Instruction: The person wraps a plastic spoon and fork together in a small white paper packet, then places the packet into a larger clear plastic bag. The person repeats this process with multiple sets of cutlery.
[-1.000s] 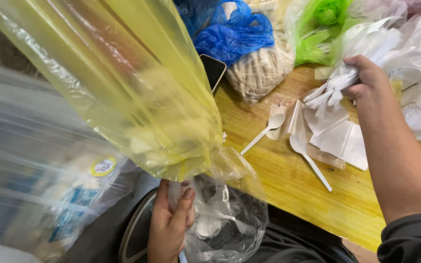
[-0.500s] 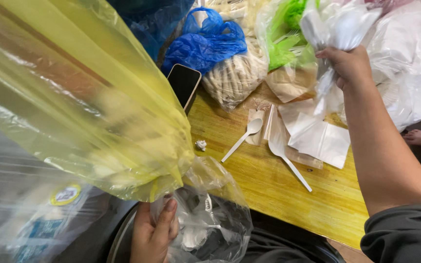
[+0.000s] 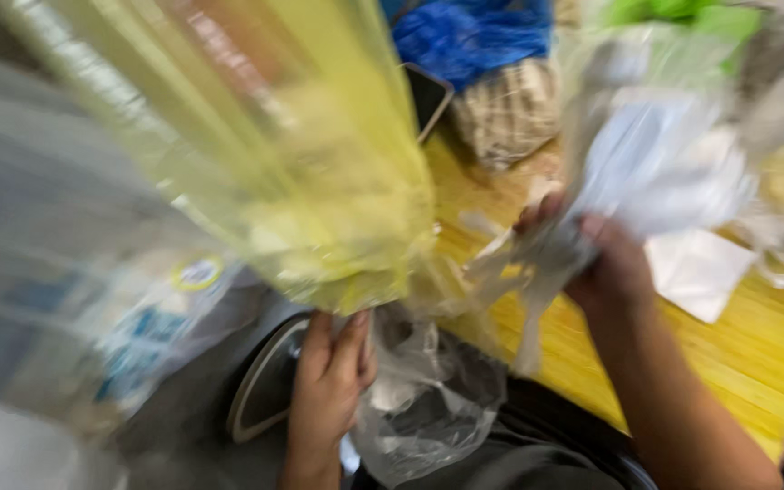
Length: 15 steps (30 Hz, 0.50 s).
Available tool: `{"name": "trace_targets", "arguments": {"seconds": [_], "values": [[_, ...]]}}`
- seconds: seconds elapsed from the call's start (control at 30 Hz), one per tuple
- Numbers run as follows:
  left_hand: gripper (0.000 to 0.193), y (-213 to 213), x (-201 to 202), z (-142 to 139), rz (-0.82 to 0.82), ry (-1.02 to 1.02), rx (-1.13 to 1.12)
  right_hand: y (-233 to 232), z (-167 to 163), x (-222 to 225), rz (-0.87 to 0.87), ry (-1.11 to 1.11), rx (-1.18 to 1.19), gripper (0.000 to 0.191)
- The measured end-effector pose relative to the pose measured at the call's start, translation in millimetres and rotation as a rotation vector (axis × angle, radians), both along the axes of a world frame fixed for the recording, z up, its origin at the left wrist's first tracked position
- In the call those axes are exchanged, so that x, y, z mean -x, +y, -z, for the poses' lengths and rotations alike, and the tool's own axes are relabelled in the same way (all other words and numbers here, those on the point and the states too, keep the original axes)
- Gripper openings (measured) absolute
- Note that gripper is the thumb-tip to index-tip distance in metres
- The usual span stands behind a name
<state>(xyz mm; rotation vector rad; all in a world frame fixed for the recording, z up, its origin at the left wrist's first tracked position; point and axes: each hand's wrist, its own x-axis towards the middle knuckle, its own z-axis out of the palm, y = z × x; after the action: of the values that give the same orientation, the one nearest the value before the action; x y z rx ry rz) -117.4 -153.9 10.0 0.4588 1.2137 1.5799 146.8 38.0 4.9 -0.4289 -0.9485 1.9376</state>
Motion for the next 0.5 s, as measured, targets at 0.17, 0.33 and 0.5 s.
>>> {"name": "trace_targets", "arguments": {"seconds": [0.17, 0.33, 0.5], "values": [[0.04, -5, 1, -18, -0.008, -0.023, -0.019, -114, 49, 85, -0.163, -0.25, 0.059, 0.065], [0.014, -33, 22, -37, -0.101, 0.208, -0.014, -136, 108, 141, -0.373, -0.778, -0.207, 0.082], [0.006, -62, 34, -46, -0.265, 0.58, 0.009, -117, 129, 193, -0.543, -1.261, -0.667, 0.1]]}}
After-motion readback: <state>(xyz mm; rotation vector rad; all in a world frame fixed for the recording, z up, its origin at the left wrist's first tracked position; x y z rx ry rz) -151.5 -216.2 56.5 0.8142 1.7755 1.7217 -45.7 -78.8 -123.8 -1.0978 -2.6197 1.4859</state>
